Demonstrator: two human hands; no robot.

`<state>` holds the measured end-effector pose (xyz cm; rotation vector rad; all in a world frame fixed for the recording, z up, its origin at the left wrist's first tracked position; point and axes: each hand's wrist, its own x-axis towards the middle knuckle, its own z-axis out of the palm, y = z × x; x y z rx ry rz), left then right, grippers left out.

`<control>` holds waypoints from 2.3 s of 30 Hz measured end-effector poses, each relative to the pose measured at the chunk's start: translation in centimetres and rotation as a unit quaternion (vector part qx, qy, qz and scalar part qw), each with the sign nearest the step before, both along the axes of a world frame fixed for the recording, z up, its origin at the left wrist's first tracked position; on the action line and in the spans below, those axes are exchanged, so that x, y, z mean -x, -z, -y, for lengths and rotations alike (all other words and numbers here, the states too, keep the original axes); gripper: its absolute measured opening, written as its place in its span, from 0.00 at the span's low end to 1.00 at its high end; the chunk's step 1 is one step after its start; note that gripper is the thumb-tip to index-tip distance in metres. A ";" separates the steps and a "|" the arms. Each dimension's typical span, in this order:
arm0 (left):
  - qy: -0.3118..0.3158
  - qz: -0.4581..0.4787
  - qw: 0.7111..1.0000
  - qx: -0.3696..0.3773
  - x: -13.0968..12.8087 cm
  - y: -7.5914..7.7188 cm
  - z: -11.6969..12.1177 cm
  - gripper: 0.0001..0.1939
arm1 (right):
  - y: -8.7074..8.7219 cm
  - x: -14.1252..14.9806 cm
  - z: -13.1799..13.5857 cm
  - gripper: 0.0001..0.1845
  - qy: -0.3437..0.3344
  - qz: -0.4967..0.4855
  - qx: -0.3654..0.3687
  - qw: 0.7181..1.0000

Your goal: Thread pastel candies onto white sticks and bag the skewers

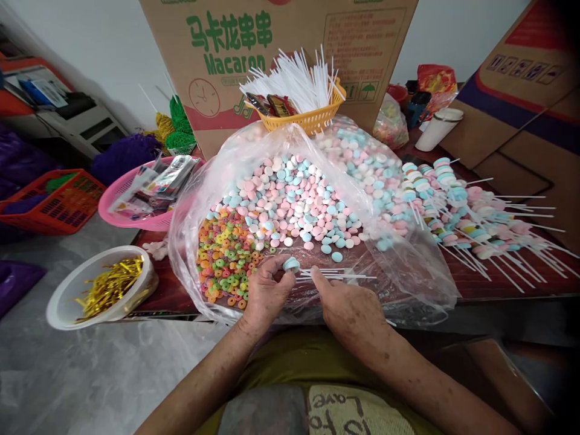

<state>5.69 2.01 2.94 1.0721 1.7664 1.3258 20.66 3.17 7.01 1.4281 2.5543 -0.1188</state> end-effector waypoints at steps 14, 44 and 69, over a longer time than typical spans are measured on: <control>-0.002 0.004 1.000 -0.028 -1.0 2.9 0.0 0.12 | 0.9 3.0 -1.0 0.21 0.010 -0.022 0.038 0.999; 0.125 -0.561 0.798 0.179 7.6 1.9 -2.5 0.13 | 5.7 0.4 -1.4 0.14 -0.022 -0.204 0.055 0.977; 0.070 -0.227 0.967 0.088 6.4 1.8 -0.9 0.07 | 4.0 1.1 -0.5 0.14 0.004 -0.140 0.069 0.988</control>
